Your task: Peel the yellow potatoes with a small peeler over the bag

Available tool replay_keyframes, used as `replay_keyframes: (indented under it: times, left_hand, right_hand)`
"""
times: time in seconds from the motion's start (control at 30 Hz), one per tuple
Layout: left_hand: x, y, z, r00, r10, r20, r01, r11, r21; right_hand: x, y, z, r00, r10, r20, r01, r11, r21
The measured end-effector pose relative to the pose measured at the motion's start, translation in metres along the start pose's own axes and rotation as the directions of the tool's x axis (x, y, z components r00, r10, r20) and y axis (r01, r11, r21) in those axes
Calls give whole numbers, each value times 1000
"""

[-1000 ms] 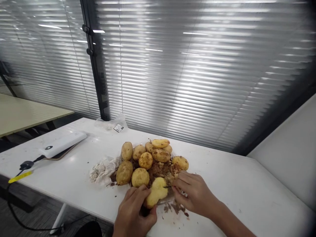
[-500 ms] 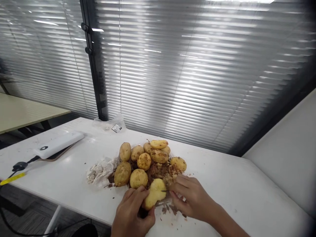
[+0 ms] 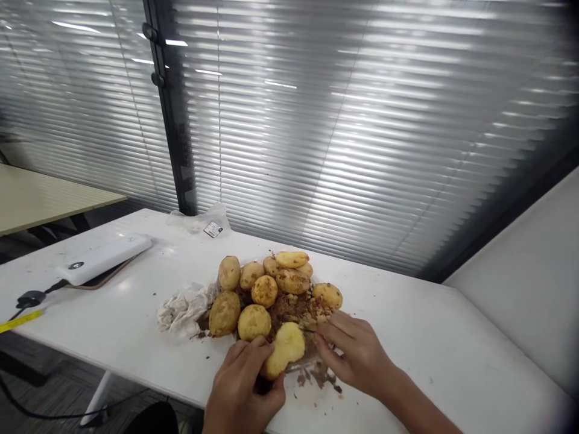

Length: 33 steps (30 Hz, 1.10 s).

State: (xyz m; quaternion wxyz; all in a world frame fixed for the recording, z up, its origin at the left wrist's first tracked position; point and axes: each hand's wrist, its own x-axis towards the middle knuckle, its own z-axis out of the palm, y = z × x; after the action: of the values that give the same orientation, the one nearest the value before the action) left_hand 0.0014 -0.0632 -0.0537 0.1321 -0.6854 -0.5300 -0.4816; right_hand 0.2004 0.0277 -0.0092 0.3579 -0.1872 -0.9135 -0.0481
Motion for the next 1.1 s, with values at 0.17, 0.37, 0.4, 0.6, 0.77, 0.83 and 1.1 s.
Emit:
replay_keyframes:
  times: [0.17,0.37,0.4,0.6,0.77,0.83,1.1]
  left_hand:
    - [0,-1,0,1000,-4,11,4,1000,-9]
    - [-1,-2,0,1000,4,11,-3,1000,-4]
    - [-1,-2,0,1000,4,15,-3,1000,-7]
    - [0,-1,1,1000,-2,3,2,1000,12]
    - [0,0,1,1000,-7,3,7,1000,-20]
    - [0,0,1,1000,-7,5,7,1000,-8]
    - [-1,-3,1,1000,19,9,-19,1000,-20]
  right_hand:
    - [-1,1,1,999,19,43,-19,1000,-10]
    - [-1,4,4,997,49,65,-56,993,105]
    - [-1,5,5,996,45,77,-53,993,101]
    - [-1,4,5,997,72,-7,-72,997,41]
    - [-1,-4,7,997,5,78,-10,998,63]
    - [-2,-3,9,999,40,25,-40,999,21]
    - [-4,-2,10,996,47,74,-53,996,75]
